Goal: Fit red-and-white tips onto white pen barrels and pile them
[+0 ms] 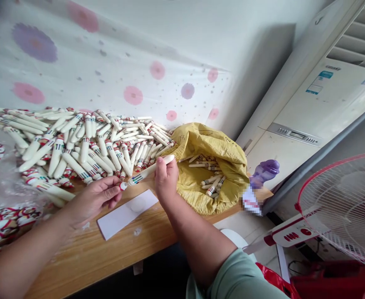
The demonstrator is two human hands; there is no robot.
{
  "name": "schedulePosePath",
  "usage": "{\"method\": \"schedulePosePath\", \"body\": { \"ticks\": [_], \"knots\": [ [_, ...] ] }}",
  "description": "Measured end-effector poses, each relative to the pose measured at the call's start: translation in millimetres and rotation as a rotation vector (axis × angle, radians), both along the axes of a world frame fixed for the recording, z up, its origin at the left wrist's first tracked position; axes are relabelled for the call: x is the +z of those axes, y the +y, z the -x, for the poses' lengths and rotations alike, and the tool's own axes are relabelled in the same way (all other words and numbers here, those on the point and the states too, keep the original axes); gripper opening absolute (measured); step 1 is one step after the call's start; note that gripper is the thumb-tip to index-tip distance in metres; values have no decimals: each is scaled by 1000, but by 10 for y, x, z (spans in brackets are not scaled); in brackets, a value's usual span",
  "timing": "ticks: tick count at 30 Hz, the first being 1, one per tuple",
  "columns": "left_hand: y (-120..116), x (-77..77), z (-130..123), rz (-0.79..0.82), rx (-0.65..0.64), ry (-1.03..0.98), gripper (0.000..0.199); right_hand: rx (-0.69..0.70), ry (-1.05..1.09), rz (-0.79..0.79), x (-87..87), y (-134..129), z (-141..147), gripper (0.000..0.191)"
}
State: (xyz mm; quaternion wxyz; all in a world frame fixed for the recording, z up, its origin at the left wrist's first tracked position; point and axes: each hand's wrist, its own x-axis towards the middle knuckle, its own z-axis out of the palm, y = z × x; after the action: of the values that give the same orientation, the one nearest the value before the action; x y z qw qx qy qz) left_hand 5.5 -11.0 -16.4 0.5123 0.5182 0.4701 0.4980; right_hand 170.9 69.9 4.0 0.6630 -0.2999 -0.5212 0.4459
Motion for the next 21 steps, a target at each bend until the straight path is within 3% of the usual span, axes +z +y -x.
{"method": "schedulePosePath", "body": {
  "ticks": [7, 15, 18, 21],
  "knots": [
    [-86, 96, -110, 78, 22, -190, 40, -170, -119, -135, -58, -37, 69, 29],
    [-197, 167, -186, 27, 132, -256, 41, -244, -30, -226, -141, -89, 284, 33],
    [-139, 152, -152, 11, 167, -288, 42, -122, -133, -277, 33, 28, 357, 34],
    [-2, 78, -33, -20, 336, -375, 45, 109, -469, -253, 443, 379, 694, 37]
  ]
}}
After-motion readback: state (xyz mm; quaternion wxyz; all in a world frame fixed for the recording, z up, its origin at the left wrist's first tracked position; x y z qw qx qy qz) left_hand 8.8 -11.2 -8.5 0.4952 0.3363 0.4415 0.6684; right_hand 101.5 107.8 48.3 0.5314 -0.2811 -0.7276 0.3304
